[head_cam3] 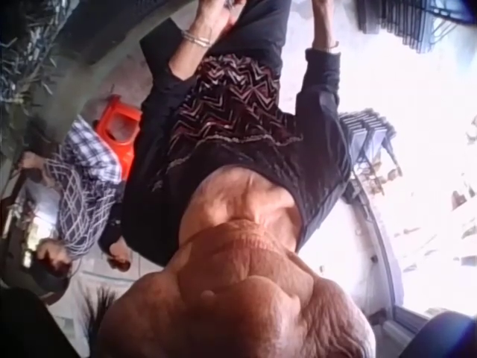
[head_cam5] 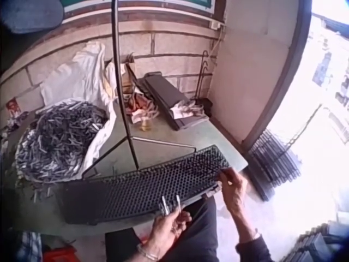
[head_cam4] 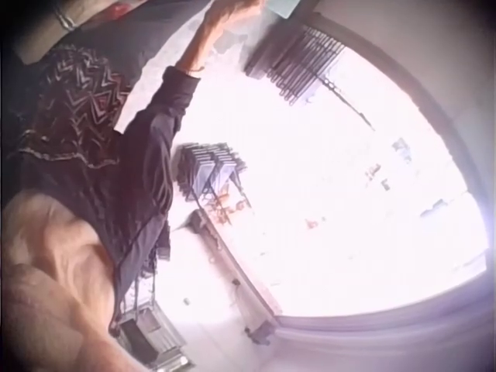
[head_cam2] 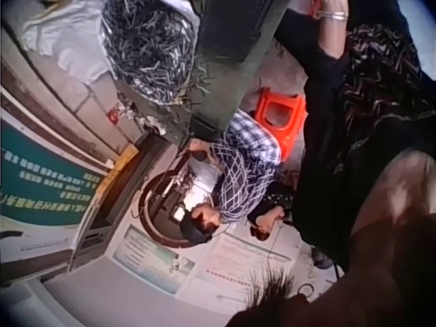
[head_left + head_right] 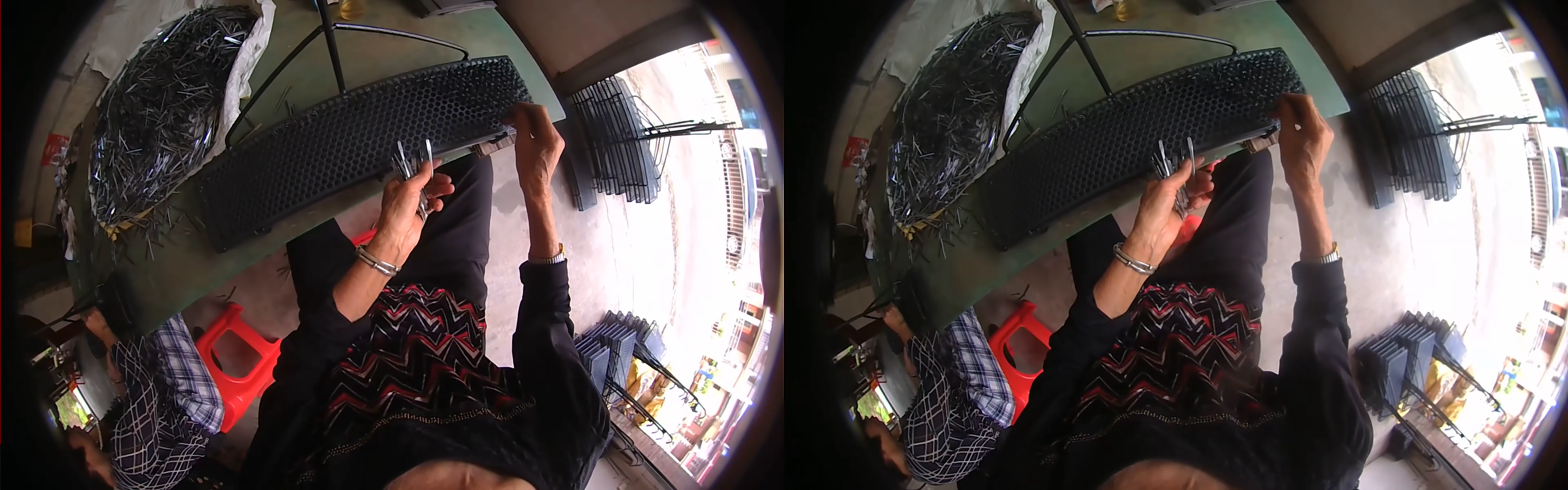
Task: The person is manually inserting thin metal pins into a perforated metal board.
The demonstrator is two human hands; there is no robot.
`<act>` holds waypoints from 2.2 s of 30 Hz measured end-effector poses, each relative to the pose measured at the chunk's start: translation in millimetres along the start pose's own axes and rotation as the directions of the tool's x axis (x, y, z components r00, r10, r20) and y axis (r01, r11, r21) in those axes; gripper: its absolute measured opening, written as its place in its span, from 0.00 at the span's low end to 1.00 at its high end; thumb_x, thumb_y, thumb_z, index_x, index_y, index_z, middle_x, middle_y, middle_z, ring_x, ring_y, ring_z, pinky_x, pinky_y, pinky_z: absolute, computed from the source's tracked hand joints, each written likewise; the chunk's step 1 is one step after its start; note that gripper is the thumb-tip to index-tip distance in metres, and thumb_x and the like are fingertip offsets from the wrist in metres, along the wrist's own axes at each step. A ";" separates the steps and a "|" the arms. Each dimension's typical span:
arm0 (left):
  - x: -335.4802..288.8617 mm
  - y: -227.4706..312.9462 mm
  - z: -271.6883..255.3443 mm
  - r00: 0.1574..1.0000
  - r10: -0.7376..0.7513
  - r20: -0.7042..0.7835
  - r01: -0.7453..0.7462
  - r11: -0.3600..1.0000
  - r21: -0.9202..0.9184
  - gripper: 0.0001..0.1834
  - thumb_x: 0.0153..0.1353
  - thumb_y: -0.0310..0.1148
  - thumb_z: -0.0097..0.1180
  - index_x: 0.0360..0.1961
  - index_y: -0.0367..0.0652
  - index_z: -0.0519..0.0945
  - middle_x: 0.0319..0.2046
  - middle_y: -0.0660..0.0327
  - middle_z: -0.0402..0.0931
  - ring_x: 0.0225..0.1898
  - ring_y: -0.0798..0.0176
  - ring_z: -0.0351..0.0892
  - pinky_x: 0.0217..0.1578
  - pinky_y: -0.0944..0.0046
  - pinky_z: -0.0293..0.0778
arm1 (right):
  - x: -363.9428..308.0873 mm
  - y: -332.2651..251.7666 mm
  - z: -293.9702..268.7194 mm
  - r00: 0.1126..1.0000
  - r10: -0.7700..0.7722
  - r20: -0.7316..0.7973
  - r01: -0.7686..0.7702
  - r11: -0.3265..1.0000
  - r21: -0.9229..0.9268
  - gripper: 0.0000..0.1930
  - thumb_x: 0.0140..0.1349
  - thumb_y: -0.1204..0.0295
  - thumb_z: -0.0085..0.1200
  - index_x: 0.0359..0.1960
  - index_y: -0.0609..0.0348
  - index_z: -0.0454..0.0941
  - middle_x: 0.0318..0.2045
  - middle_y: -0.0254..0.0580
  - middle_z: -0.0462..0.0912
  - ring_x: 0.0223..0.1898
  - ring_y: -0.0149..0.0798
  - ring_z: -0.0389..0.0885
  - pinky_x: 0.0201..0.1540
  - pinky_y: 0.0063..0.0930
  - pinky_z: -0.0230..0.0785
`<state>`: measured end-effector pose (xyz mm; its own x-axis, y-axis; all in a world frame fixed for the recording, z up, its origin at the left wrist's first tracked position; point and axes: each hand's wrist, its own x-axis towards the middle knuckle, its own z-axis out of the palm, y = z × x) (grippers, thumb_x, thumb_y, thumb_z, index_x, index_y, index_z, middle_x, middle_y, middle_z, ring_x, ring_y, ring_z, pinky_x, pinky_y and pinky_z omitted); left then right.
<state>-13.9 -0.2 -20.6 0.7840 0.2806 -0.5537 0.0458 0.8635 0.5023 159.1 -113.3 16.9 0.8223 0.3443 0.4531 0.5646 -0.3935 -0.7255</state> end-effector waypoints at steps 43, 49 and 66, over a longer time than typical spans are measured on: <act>-18.0 8.7 12.2 0.997 0.000 0.080 -0.006 0.997 0.071 0.12 0.61 0.37 0.58 0.37 0.38 0.79 0.23 0.63 0.75 0.19 0.75 0.68 0.16 0.77 0.54 | -33.0 -50.3 2.1 0.726 0.175 0.665 -0.350 0.926 0.138 0.12 0.61 0.68 0.54 0.37 0.66 0.79 0.30 0.41 0.80 0.34 0.30 0.78 0.38 0.26 0.68; -16.0 11.9 3.6 0.991 0.016 0.133 -0.037 0.987 0.157 0.12 0.60 0.40 0.59 0.36 0.41 0.79 0.26 0.59 0.81 0.24 0.72 0.76 0.15 0.75 0.58 | -18.0 -58.0 1.3 0.584 0.178 0.792 -0.444 0.887 0.127 0.09 0.59 0.69 0.54 0.33 0.65 0.77 0.28 0.35 0.79 0.33 0.25 0.75 0.36 0.24 0.68; -8.5 13.1 -1.0 0.998 -0.056 0.018 0.055 0.998 0.023 0.18 0.63 0.45 0.54 0.43 0.40 0.76 0.31 0.54 0.81 0.30 0.62 0.82 0.25 0.65 0.77 | 18.7 -42.7 64.0 0.989 0.009 0.148 -0.016 0.999 0.043 0.06 0.62 0.73 0.51 0.36 0.63 0.74 0.27 0.42 0.83 0.31 0.31 0.83 0.34 0.24 0.73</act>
<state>-20.6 9.1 -10.0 0.7915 0.2244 -0.5685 0.1030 0.8679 0.4860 145.8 -35.5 23.2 0.8078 0.4630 0.3649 0.5480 -0.3617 -0.7542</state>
